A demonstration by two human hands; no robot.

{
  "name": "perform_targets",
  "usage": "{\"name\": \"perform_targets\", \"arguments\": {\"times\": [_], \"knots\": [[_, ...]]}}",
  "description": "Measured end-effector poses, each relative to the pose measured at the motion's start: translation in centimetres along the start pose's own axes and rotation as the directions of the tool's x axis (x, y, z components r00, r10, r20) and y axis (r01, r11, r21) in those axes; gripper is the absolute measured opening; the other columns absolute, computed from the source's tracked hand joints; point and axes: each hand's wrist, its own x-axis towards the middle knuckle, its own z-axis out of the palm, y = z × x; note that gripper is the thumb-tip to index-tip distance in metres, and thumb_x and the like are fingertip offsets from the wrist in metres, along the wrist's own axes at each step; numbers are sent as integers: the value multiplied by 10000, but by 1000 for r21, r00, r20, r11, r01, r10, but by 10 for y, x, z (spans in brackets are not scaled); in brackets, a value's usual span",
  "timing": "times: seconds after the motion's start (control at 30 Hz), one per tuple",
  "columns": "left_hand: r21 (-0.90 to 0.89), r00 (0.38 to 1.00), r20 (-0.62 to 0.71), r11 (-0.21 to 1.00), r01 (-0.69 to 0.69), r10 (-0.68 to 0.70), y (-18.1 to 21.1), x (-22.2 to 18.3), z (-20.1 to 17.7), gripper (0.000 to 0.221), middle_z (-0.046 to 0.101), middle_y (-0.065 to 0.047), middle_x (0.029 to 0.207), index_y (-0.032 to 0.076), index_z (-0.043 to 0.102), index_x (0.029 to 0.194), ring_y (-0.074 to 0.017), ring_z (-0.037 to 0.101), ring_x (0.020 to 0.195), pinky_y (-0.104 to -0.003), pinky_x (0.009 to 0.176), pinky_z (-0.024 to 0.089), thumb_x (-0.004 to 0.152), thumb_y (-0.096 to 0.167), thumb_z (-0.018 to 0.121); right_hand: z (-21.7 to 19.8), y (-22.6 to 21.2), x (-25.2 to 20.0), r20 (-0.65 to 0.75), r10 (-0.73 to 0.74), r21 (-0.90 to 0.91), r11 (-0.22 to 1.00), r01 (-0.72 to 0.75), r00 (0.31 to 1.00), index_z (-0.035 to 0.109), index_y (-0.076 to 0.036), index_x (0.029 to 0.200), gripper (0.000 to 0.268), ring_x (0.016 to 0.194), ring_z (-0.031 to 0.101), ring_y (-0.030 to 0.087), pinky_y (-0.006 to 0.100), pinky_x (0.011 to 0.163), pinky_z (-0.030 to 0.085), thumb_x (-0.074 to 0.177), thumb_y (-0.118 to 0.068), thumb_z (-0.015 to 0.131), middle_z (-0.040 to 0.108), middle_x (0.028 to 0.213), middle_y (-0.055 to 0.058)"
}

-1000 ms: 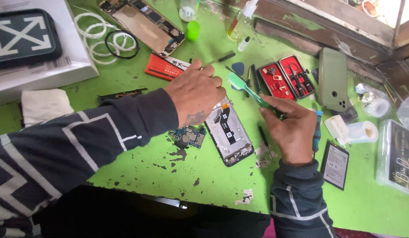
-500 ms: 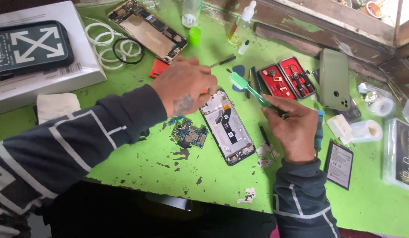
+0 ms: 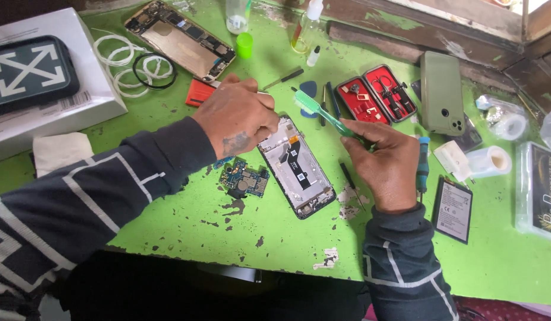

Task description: Cleaning a smartphone circuit board using a toothbrush and cleaning solution.

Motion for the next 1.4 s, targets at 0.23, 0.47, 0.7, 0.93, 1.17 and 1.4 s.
{"name": "perform_targets", "arguments": {"times": [0.23,0.47,0.7,0.93,1.17,1.4], "knots": [[-22,1000,8,999,-28,28,-2,8,6,224,515,90,743,255,648,743,-183,531,861,-397,857,392,946,344,683,0,-1,-1,7,36,4,999,-36,999,806,-5,1038,282,826,734,428,453,648,609,798,143,810,733,871,285],[19,980,201,1000,8,-11,4,13,-1,148,650,48,876,249,716,899,-189,601,926,-429,922,445,1002,288,617,0,-1,-1,1,40,-37,998,-40,999,805,4,1049,275,829,730,447,487,687,620,806,132,815,739,878,283],[-195,971,219,971,141,-97,10,5,-9,158,660,20,867,220,718,907,-219,627,979,-463,982,458,1019,257,613,-1,2,-2,-1,45,-20,999,-45,999,810,-10,1045,277,855,728,454,492,696,616,809,134,815,741,888,280],[-305,990,80,942,136,-117,0,4,-22,62,709,-24,863,189,717,923,-277,686,973,-472,908,503,981,205,705,-1,1,0,2,32,-6,999,-32,999,806,0,1050,278,829,731,450,490,714,623,814,146,803,735,880,287],[-229,994,84,970,88,-71,4,0,-17,77,698,43,849,234,773,921,-207,643,932,-434,945,485,970,265,722,-1,0,-2,-2,21,-28,999,-21,1000,804,13,1043,265,830,732,450,496,689,621,814,145,808,734,872,293],[-165,1000,17,986,-5,8,5,-2,-18,163,669,17,818,163,729,863,-229,593,926,-422,926,454,968,284,752,-3,-2,-2,3,36,15,999,-36,999,799,6,1054,259,846,733,457,491,700,626,828,132,808,731,883,298]]}}
